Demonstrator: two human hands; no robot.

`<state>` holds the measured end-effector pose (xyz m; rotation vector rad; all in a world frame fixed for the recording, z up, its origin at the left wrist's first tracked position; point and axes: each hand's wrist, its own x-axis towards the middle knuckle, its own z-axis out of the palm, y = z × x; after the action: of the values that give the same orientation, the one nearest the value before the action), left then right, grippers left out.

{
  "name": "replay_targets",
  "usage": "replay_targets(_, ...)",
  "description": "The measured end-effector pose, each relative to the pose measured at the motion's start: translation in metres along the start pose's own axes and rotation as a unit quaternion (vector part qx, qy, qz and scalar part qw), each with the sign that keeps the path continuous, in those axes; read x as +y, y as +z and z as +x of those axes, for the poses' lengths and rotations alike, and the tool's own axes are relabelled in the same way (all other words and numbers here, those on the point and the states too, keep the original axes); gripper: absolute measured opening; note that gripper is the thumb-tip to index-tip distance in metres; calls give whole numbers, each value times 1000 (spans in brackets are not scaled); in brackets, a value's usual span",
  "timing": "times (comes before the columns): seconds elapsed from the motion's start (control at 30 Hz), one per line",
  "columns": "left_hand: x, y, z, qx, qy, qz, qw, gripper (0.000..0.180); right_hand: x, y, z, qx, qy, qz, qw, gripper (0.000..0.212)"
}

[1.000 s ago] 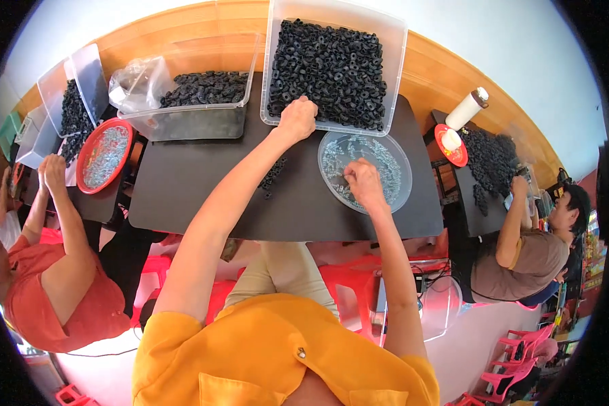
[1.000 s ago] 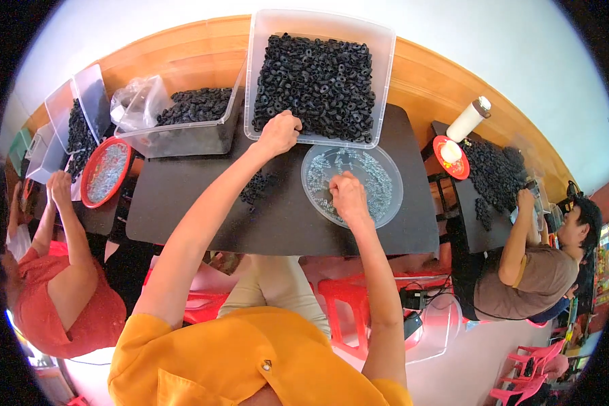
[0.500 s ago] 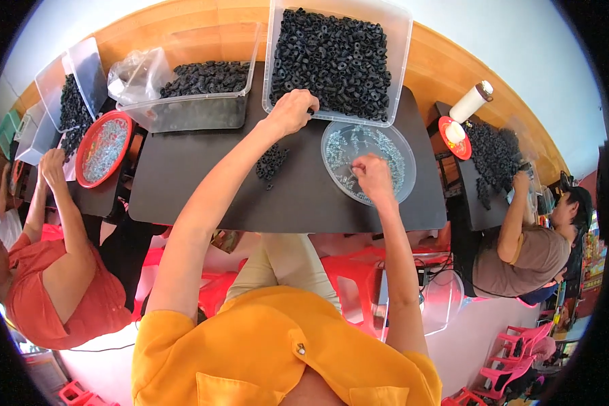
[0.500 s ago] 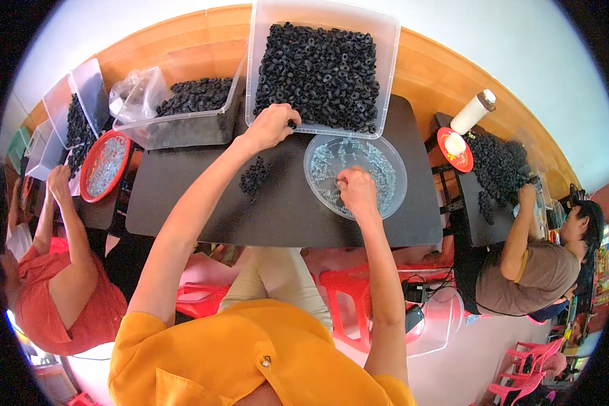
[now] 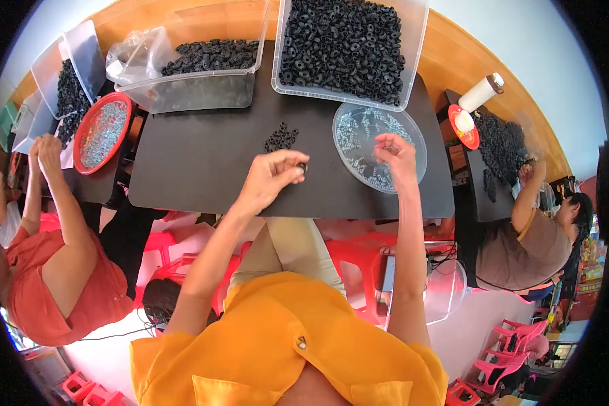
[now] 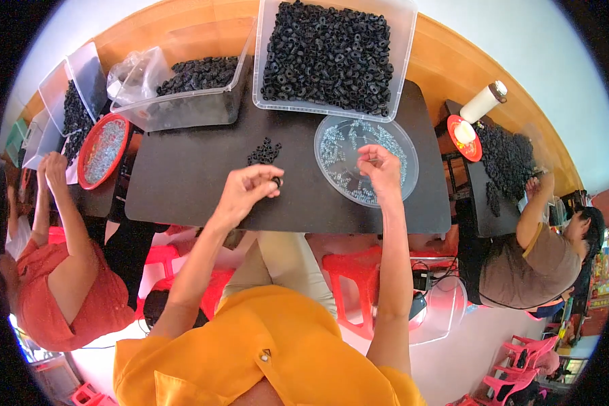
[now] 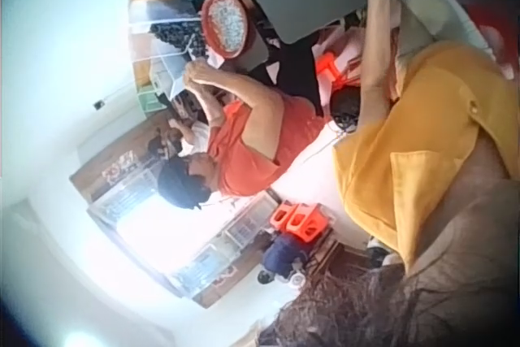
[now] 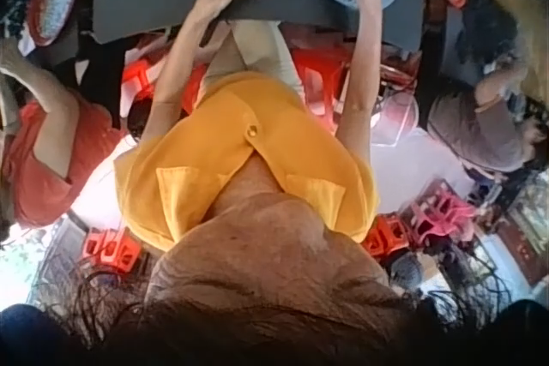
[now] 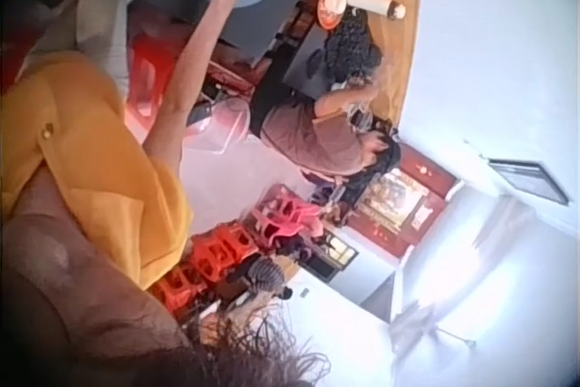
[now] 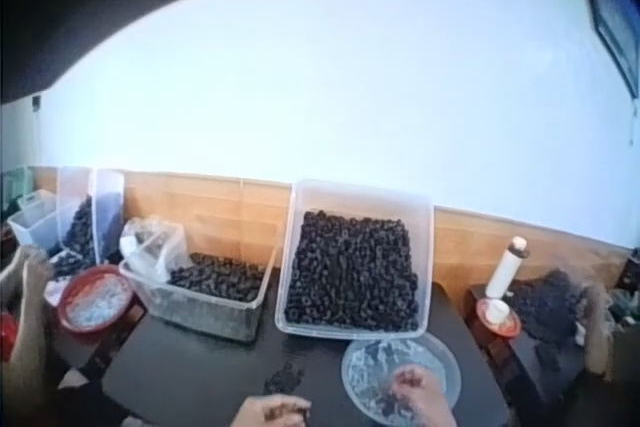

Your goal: Assembling small black plastic components by hand at a workstation.

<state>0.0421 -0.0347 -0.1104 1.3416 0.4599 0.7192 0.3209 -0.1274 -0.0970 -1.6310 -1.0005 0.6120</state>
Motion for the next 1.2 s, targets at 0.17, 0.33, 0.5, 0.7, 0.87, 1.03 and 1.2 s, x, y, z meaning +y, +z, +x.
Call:
replay_targets(0.17,-23,19,-19,35,-35,-94,994,13,-25,27,-24,-22,9,170,985,23)
replay_targets(0.33,-28,20,-21,42,-47,-55,996,12,-40,75,-62,-66,-6,216,974,25)
replay_targets(0.5,-30,23,-20,57,-39,-57,996,12,-38,98,-77,-61,-52,148,986,26)
replay_targets(0.7,-33,20,-23,51,-47,-10,998,13,-59,104,-85,-46,-126,-15,991,20)
replay_targets(0.87,-34,23,-23,61,-33,-46,997,12,-54,107,-91,-24,-165,-61,984,16)
replay_targets(1.03,-28,19,-26,70,-33,-101,992,12,-51,114,-90,19,-307,-159,938,20)
replay_targets(1.2,-18,-1,-38,138,5,-95,986,14,-49,132,-59,8,-199,-131,971,17)
